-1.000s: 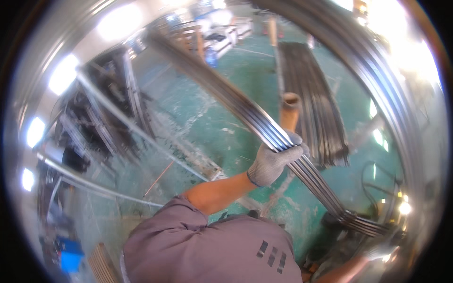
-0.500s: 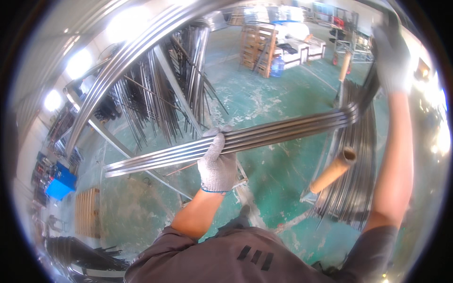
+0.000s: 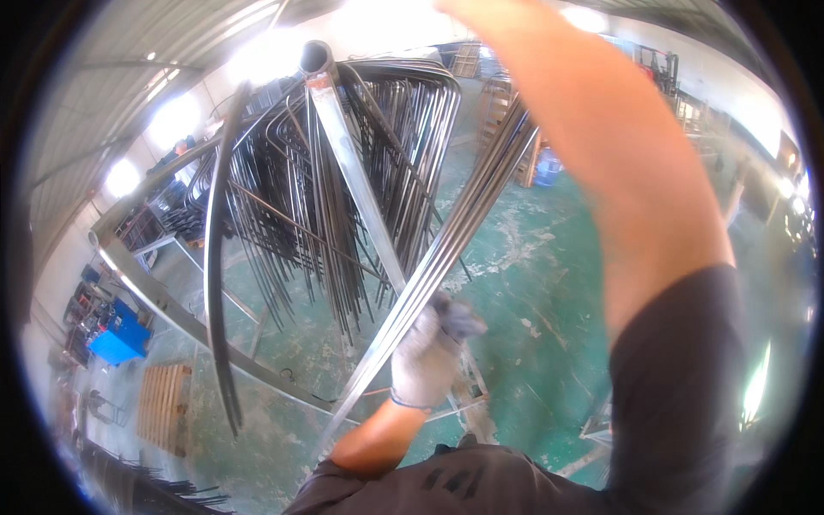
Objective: The person picks up several metal rods from a stack on the floor, places them into a bending machine, operates the machine to bend them, and then hangs the bent rods onto a metal storage rack.
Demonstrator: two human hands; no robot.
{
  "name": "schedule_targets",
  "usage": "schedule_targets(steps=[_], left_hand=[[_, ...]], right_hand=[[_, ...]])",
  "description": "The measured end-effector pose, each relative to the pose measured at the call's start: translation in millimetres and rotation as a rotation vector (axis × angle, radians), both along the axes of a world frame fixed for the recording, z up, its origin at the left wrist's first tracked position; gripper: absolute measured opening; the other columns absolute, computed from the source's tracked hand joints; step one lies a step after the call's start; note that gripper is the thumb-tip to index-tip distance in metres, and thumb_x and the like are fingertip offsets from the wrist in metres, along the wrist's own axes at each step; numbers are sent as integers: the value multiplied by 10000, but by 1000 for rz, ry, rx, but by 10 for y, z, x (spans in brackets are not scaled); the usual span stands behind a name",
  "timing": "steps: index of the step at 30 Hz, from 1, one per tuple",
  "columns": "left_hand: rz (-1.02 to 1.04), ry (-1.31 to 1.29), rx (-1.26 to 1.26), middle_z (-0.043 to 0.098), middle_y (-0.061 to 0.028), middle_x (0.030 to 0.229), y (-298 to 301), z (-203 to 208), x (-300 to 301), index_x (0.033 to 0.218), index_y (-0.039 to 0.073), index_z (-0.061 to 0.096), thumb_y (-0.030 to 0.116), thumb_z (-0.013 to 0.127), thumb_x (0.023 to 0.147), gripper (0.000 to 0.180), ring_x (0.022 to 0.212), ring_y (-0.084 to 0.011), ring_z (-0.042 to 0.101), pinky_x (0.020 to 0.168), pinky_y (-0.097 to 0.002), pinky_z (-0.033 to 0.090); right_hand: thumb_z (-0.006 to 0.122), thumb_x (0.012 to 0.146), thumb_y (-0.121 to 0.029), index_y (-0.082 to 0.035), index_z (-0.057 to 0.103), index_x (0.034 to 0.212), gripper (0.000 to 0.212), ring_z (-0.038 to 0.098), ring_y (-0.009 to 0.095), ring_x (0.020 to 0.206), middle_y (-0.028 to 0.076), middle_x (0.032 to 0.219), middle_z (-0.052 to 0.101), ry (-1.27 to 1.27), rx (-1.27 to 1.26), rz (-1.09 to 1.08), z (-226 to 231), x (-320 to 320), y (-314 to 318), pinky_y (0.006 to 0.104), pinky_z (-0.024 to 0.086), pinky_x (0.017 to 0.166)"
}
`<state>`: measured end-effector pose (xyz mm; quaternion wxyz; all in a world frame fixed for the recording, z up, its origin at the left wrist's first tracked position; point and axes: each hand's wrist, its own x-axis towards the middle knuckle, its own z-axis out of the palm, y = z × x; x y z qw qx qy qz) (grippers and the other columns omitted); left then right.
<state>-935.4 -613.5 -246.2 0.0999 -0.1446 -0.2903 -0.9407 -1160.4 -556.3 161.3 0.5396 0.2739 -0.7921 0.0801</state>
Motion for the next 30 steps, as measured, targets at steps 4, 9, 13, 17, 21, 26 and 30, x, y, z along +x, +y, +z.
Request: schedule_targets(steps=[4, 9, 13, 17, 21, 26, 30], left_hand=[[42, -79, -262, 735, -193, 1132, -99, -239, -186, 1292, -14, 609, 179, 681, 1027, 336, 1003, -279, 737, 896, -475, 604], [86, -217, -697, 733, -116, 1040, -196, -486, -245, 1132, -23, 681, 174, 658, 1036, 221, 928, -199, 693, 821, -354, 570], [205, -366, -838, 734, -118, 1012, -274, -691, -282, 1102, -36, 693, 140, 606, 1042, 204, 922, -221, 696, 912, -389, 570], [67, -405, -887, 718, -105, 1040, -44, -811, -406, 1124, -34, 688, 118, 622, 1032, 189, 945, -199, 686, 886, -365, 568], [-162, -431, -988, 713, -95, 1044, 722, -1083, -667, 1135, -39, 685, 80, 652, 1010, 176, 946, -178, 679, 872, -332, 560], [-428, -386, -1089, 729, -94, 1039, 1897, -1217, -487, 1133, -38, 685, 46, 644, 1014, 152, 925, -165, 694, 868, -303, 561], [-477, -233, -1169, 729, -102, 1069, 2965, -1197, -501, 1140, -36, 686, -11, 611, 1022, 142, 950, -168, 688, 892, -304, 553]], right_hand=[[591, 958, -199, -19, 740, 1113, 280, 736, 377, 1040, 232, 1062, 760, -145, 183, 25, -389, -620, -898, 454, 581, 906], [580, 931, -152, -48, 767, 1051, 245, 736, 335, 1044, 198, 1037, 764, -29, 163, 254, -1247, -1207, -1118, 403, 574, 918], [593, 861, -145, -28, 749, 1093, 303, 672, 358, 1146, 193, 1160, 722, 251, -159, 202, -1753, -658, -758, 475, 517, 1028], [689, 789, -189, -42, 722, 1029, 283, 650, 348, 1129, 138, 1109, 697, 396, -435, 412, -2754, 231, 393, 537, 509, 1027], [754, 719, -148, -49, 709, 960, 264, 684, 325, 1101, 100, 1080, 717, -140, -345, 325, -4359, 1314, 2104, 510, 549, 993], [722, 819, -41, -31, 701, 1073, 255, 694, 386, 1014, 156, 1068, 738, -770, -674, -536, -6198, 3035, 4005, 469, 554, 921], [823, 836, -307, -57, 596, 1327, 596, 618, 380, 1226, 199, 1278, 665, -1164, -905, -1356, -7479, 3971, 5572, 462, 519, 1022]])
